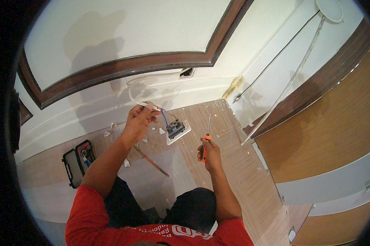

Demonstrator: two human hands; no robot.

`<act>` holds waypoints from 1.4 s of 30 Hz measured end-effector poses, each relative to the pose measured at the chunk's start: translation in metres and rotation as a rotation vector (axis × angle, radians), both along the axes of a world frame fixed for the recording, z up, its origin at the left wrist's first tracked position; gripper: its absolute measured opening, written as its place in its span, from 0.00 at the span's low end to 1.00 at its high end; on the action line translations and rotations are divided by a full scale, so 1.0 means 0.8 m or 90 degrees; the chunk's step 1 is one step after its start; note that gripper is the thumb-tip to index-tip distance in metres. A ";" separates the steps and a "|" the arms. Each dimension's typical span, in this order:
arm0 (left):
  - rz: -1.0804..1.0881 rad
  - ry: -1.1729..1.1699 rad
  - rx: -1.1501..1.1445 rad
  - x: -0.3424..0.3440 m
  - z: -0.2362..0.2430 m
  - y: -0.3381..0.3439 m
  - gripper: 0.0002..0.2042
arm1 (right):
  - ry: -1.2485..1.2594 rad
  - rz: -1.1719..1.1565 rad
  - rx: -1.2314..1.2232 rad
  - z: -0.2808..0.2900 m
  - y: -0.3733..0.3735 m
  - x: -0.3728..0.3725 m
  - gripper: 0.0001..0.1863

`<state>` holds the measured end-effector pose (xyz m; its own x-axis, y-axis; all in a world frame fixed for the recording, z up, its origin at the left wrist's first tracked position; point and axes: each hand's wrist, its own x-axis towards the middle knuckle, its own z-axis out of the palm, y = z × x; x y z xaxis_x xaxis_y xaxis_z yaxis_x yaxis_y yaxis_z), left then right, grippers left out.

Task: The person prepares an electrical socket by stripping wires with a screwdriver and inserting the socket into a wall opening, then marks the wall around the opening with a pencil.

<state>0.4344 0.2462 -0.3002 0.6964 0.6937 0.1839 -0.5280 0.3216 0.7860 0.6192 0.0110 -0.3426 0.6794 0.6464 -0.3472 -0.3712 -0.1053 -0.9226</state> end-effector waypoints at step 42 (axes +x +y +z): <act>-0.024 0.046 0.006 0.005 -0.009 0.015 0.10 | 0.013 -0.005 0.016 -0.001 -0.004 0.010 0.17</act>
<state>0.4382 0.2578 -0.3072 0.7341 0.6647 0.1389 -0.4578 0.3334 0.8242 0.6270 0.0077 -0.3431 0.6777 0.6496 -0.3447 -0.3910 -0.0787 -0.9170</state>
